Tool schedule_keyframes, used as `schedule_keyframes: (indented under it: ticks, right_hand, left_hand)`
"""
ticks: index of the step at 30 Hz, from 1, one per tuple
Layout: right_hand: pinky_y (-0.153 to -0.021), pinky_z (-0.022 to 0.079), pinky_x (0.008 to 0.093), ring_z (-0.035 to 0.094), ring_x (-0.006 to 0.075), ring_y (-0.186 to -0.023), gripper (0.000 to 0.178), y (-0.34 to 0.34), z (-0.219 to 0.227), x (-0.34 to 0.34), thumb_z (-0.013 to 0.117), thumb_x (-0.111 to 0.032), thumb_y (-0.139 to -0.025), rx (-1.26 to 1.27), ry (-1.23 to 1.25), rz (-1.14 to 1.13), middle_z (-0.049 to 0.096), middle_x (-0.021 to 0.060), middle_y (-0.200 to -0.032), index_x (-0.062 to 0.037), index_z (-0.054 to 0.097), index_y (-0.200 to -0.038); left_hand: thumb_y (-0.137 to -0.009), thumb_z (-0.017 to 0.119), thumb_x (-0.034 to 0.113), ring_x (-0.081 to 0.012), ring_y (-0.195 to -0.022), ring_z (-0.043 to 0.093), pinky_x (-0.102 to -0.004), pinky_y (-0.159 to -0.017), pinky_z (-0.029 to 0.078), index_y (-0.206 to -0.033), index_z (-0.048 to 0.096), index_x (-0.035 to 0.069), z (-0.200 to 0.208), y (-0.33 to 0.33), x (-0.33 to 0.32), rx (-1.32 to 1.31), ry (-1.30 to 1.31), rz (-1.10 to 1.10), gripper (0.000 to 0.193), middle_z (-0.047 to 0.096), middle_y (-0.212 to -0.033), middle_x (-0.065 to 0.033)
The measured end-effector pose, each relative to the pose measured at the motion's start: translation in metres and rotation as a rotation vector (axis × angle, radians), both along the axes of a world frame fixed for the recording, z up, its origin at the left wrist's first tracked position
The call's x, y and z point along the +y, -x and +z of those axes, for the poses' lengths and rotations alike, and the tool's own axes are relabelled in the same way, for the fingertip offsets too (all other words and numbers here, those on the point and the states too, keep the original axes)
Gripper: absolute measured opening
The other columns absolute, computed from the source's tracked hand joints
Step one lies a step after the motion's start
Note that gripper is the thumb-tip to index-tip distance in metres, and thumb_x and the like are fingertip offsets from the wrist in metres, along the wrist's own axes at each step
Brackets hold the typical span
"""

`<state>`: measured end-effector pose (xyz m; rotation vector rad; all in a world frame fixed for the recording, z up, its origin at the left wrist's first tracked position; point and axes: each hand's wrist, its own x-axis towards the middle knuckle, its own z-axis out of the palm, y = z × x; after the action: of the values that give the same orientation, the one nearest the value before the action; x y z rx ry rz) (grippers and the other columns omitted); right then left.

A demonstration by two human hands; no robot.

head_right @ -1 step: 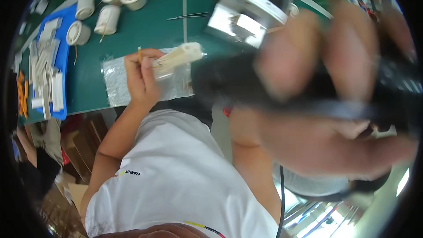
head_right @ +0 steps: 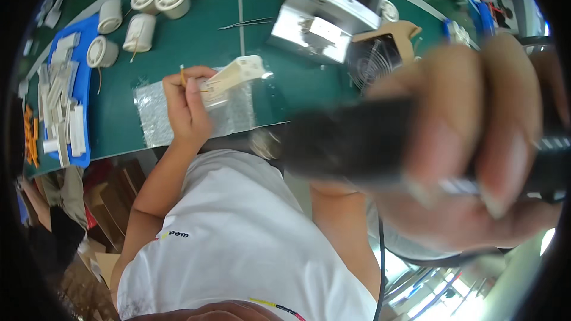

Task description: Assembling electronic sensor components by placing internal parts into plastic housings and using an electric hand tool.

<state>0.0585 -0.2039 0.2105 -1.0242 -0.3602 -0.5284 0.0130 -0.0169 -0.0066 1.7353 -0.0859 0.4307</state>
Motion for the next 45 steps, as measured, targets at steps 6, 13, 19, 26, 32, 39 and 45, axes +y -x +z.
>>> schedule_keyframes:
  ticks: [6, 13, 19, 26, 32, 39, 45]
  right_hand:
    - [-0.051, 0.052, 0.0377, 0.059, 0.0274, -0.059, 0.035, -0.060, 0.001, -0.062, 0.057, -0.032, -0.094, -0.392, 0.530, -0.494, 0.061, 0.0216, -0.084, -0.0013, 0.046, -0.107]
    - [-0.043, 0.054, 0.0405, 0.060, 0.0296, -0.049, 0.030, -0.082, -0.011, -0.051, 0.054, -0.023, -0.096, -0.389, 0.546, -0.502, 0.062, 0.0247, -0.078, -0.0040, 0.038, -0.112]
    - [-0.051, 0.052, 0.0305, 0.059, 0.0220, -0.057, 0.041, -0.036, -0.016, -0.023, 0.063, -0.036, -0.085, -0.003, 0.095, -0.009, 0.058, 0.0129, -0.084, 0.0017, 0.048, -0.090]
    - [-0.043, 0.049, 0.0336, 0.058, 0.0251, -0.053, 0.062, -0.016, -0.023, 0.021, 0.051, -0.056, -0.090, -0.034, -0.129, 0.188, 0.059, 0.0183, -0.081, 0.0054, 0.049, -0.100]
    - [-0.041, 0.049, 0.0361, 0.056, 0.0270, -0.051, 0.077, -0.017, -0.036, 0.026, 0.042, -0.069, -0.094, -0.089, -0.014, 0.200, 0.059, 0.0215, -0.076, 0.0066, 0.050, -0.107]
    - [-0.056, 0.050, 0.0243, 0.059, 0.0136, -0.062, 0.048, -0.033, -0.051, 0.014, 0.074, -0.039, -0.075, -0.219, -0.232, 0.473, 0.055, 0.0054, -0.085, -0.0020, 0.048, -0.093]
    - [-0.063, 0.049, 0.0272, 0.059, 0.0159, -0.071, 0.053, -0.004, -0.047, 0.010, 0.076, -0.042, -0.076, -0.081, -0.045, 0.346, 0.055, 0.0070, -0.081, -0.0033, 0.047, -0.098]
  left_hand:
    - [-0.105, 0.039, 0.010, -0.0176, -0.090, 0.060, -0.0308, -0.084, 0.048, -0.105, 0.040, 0.001, -0.004, -0.005, -0.004, -0.129, -0.002, -0.092, 0.009, 0.066, -0.105, -0.0153]
    - [-0.105, 0.037, 0.009, -0.0161, -0.087, 0.060, -0.0296, -0.082, 0.048, -0.104, 0.040, 0.001, 0.003, 0.000, -0.001, -0.083, 0.034, -0.066, 0.008, 0.066, -0.104, -0.0164]
    - [-0.105, 0.039, 0.012, -0.0156, -0.076, 0.060, -0.0282, -0.073, 0.049, -0.104, 0.040, 0.001, -0.001, 0.000, -0.004, -0.067, -0.027, -0.034, 0.011, 0.068, -0.100, -0.0130]
    - [-0.104, 0.041, 0.012, -0.0155, -0.064, 0.054, -0.0298, -0.063, 0.047, -0.101, 0.039, 0.002, -0.012, -0.001, -0.003, -0.157, 0.070, -0.054, 0.011, 0.069, -0.098, -0.0127]
    - [-0.102, 0.044, 0.009, -0.0178, -0.063, 0.054, -0.0307, -0.063, 0.047, -0.100, 0.040, 0.002, -0.009, 0.001, -0.001, -0.163, 0.051, -0.041, 0.008, 0.069, -0.097, -0.0120]
    - [-0.100, 0.046, 0.006, -0.0194, -0.063, 0.054, -0.0322, -0.062, 0.047, -0.101, 0.040, 0.002, -0.010, -0.002, 0.000, -0.179, 0.060, -0.034, 0.007, 0.068, -0.094, -0.0110]
    - [-0.100, 0.045, 0.006, -0.0193, -0.062, 0.052, -0.0338, -0.062, 0.047, -0.102, 0.040, 0.001, -0.007, -0.004, -0.006, -0.209, 0.061, -0.073, 0.007, 0.068, -0.094, -0.0113]
